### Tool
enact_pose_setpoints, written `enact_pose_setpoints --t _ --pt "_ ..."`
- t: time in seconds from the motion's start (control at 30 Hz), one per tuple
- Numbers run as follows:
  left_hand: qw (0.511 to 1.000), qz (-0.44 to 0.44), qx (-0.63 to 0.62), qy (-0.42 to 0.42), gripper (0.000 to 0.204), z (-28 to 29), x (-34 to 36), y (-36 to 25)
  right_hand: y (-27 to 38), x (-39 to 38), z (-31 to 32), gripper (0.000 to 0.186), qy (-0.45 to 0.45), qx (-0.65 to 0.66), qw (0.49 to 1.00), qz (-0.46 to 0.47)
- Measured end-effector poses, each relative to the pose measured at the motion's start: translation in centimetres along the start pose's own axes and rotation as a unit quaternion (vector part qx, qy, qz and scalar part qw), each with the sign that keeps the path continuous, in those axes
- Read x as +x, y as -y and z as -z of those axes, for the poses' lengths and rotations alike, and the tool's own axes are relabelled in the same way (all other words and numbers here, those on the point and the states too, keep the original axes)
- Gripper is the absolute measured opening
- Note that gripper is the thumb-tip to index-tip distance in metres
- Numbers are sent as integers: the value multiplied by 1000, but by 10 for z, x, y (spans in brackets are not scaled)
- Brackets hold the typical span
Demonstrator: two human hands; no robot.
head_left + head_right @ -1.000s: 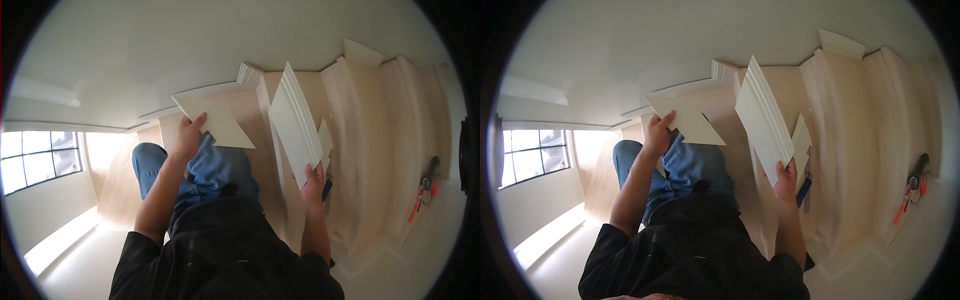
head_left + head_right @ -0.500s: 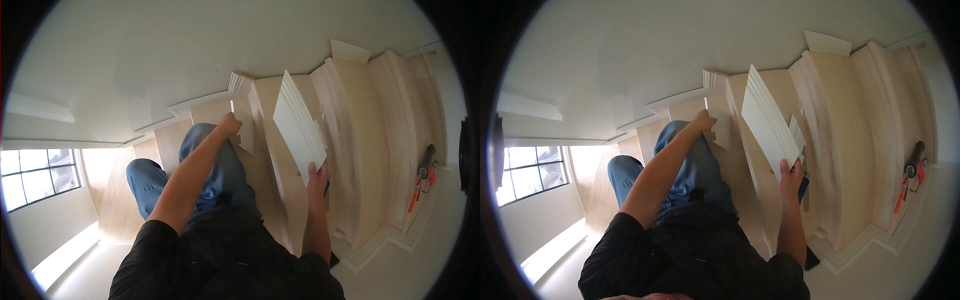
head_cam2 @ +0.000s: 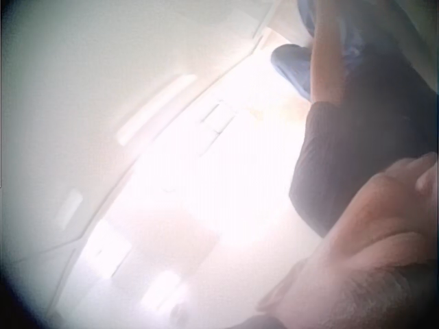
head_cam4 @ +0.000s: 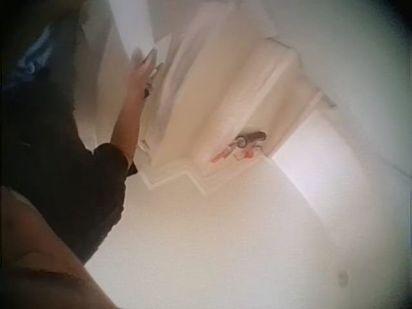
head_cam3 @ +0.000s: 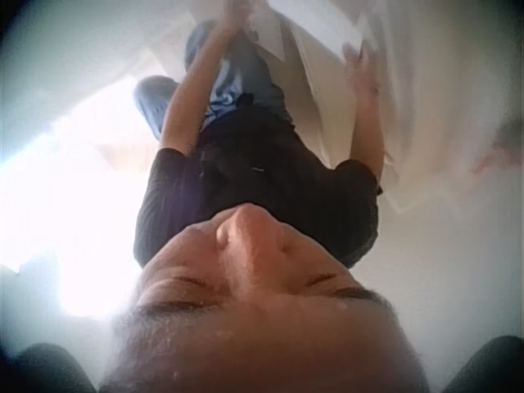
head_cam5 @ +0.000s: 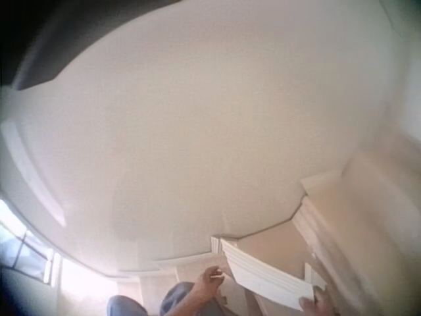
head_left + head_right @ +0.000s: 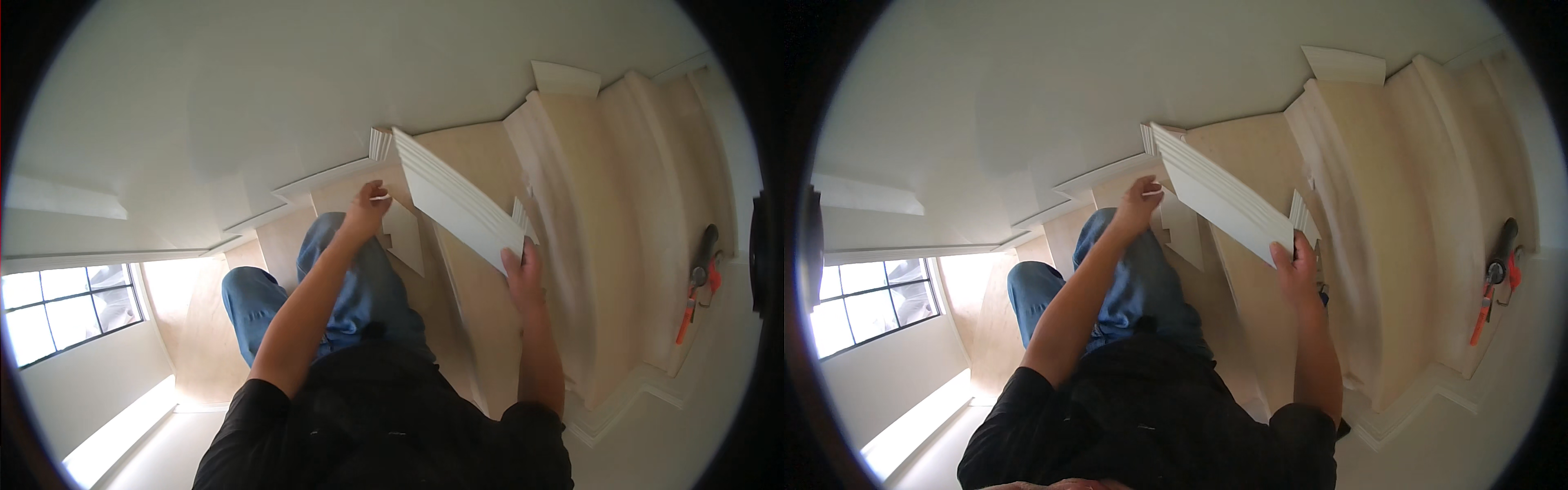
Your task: Fitting and aligning pieces of decorative crown molding against a ceiling and wall corner.
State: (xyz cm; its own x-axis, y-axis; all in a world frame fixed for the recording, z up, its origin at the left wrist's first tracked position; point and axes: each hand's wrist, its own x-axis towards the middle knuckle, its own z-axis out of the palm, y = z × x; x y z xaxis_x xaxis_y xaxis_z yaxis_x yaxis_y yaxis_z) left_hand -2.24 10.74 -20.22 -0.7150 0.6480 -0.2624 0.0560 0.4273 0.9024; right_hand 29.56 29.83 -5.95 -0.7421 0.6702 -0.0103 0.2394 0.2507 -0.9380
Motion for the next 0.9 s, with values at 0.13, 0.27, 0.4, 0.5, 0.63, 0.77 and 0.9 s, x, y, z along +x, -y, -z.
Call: enact_pose_setpoints --t 0.13,0.27,0.4,0.5,0.63,0.77,0.9 --pt "956 -29 -292 4 52 73 -39 -92 18 33 -2 37 29 -93 993 67" --pt "954 -104 -279 -25 37 128 -39 -115 25 90 -15 39 109 -54 992 45" --pt "971 -129 -197 -39 32 135 -30 -118 35 154 -17 45 86 -209 968 108" --pt "991 -111 -52 -58 28 131 -32 -138 38 193 -20 45 50 -256 957 130" --pt "992 -111 -13 -55 25 113 -10 -144 22 229 -20 46 25 -272 947 167" --pt "986 -122 84 -82 26 107 10 -148 5 254 -25 48 24 -292 942 166" --pt "907 -210 343 -125 24 101 27 -144 -13 268 -19 50 -17 -288 946 149"
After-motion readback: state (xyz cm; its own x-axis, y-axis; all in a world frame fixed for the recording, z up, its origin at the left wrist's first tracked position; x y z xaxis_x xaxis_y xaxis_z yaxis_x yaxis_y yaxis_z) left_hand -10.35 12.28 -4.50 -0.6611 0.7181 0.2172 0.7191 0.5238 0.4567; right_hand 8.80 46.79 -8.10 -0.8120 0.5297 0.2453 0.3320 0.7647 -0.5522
